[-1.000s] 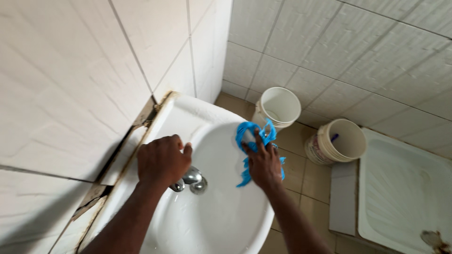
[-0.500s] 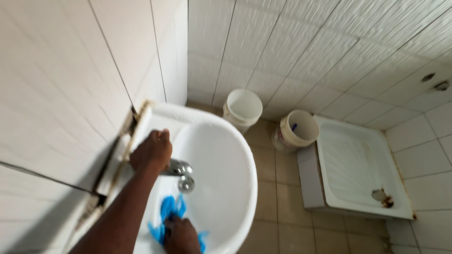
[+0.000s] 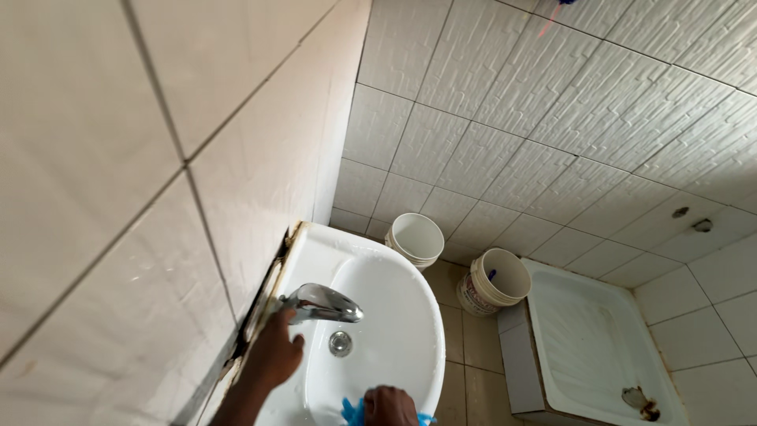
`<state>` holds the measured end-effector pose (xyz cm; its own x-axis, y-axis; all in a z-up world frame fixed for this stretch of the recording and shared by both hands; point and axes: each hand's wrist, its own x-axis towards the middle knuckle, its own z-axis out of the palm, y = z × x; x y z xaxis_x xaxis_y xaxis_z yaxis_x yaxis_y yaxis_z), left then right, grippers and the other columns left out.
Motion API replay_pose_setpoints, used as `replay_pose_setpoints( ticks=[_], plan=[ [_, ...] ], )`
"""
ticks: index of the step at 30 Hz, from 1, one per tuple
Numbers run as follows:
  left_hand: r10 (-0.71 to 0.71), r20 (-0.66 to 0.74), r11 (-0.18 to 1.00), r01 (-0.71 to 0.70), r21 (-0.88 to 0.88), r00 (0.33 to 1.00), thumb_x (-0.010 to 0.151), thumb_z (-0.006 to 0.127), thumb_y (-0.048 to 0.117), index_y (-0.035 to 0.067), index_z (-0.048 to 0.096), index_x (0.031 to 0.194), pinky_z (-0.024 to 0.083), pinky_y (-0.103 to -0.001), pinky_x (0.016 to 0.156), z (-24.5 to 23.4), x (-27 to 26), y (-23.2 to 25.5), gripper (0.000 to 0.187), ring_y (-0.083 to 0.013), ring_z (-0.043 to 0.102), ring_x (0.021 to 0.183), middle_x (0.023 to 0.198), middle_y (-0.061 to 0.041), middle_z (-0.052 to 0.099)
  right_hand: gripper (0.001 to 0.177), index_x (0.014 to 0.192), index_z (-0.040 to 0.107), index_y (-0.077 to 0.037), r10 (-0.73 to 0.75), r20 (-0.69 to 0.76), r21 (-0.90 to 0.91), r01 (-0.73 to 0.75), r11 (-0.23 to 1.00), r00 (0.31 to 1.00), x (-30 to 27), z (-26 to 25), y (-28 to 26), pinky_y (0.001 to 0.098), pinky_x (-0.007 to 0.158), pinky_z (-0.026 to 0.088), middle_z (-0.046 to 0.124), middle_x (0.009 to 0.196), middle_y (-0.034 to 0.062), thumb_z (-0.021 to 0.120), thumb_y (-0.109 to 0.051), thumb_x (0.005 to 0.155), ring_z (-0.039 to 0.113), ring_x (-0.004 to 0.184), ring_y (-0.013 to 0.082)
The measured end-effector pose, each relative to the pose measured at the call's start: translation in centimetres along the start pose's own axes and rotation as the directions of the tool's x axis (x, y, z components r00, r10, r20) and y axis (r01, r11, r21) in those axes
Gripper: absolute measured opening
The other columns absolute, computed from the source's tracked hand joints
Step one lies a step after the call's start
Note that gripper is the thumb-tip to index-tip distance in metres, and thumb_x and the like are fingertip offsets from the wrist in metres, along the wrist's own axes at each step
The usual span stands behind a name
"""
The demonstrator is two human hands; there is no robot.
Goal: The person uses a blue cloth to wipe the interior of a white bathroom sink. They repeatedly wet the cloth under the running tap and scrub the basin and faucet area.
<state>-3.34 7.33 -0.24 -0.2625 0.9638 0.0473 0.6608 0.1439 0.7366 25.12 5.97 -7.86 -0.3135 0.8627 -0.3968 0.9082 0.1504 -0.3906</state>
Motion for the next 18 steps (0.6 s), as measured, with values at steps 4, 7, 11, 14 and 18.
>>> replay_pose_setpoints(
  ticks=[4,7,11,14,18],
  plan=[
    [-0.094,0.168,0.993,0.081,0.083,0.981,0.088,0.072,0.021,0.016,0.047,0.138,0.052,-0.044,0.101,-2.6,-1.5,4.3,0.057,-0.0328,0.059,0.124,0.141,-0.012,0.053,0.019,0.090,0.079,-0.013,0.012,-0.129,0.141,0.006,0.990,0.992,-1.4,-4.8,-6.4,0.0403,0.091,0.059,0.077,0.096,0.0091,0.061,-0.016,0.084,0.075,0.090,0.0305],
    [0.109,0.113,0.974,-0.129,0.189,0.988,0.082,0.077,0.022,0.017,0.050,0.137,0.053,-0.043,0.095,-4.8,-0.4,7.6,0.062,-0.0319,0.058,0.122,0.141,-0.011,0.052,0.019,0.089,0.079,-0.014,-0.011,-0.127,0.154,0.031,0.988,0.992,-1.3,-5.1,-7.1,0.0404,0.091,0.059,0.077,0.096,0.0094,0.062,-0.017,0.083,0.075,0.091,0.0312],
    [0.333,0.174,0.859,-0.374,0.350,0.927,0.072,0.084,0.027,0.014,0.064,0.121,0.051,-0.045,0.088,-5.3,2.2,10.5,0.054,-0.0297,0.059,0.115,0.134,-0.009,0.059,0.021,0.097,0.078,-0.016,-0.010,0.098,0.040,0.006,0.999,0.995,0.8,-0.1,-1.7,0.0410,0.098,0.056,0.075,0.101,0.0117,0.062,-0.016,0.083,0.074,0.098,0.0316],
    [0.284,0.284,0.840,-0.381,0.387,0.916,0.079,0.080,0.030,0.015,0.071,0.107,0.052,-0.043,0.088,-4.6,4.0,11.2,0.034,-0.0253,0.064,0.105,0.108,-0.005,0.067,0.020,0.103,0.075,-0.015,-0.043,0.260,0.007,0.042,0.999,0.965,2.0,4.3,4.4,0.0432,0.101,0.054,0.073,0.107,0.0115,0.063,-0.020,0.088,0.070,0.107,0.0301],
    [0.208,0.300,0.856,-0.322,0.406,0.931,0.081,0.078,0.029,0.016,0.074,0.098,0.056,-0.041,0.083,-3.4,5.9,11.2,0.021,-0.0254,0.067,0.095,0.091,-0.005,0.070,0.024,0.105,0.075,-0.017,-0.036,0.094,-0.001,0.036,0.999,0.995,2.6,4.6,9.4,0.0436,0.098,0.055,0.071,0.111,0.0093,0.063,-0.019,0.084,0.070,0.107,0.0304]
  ],
)
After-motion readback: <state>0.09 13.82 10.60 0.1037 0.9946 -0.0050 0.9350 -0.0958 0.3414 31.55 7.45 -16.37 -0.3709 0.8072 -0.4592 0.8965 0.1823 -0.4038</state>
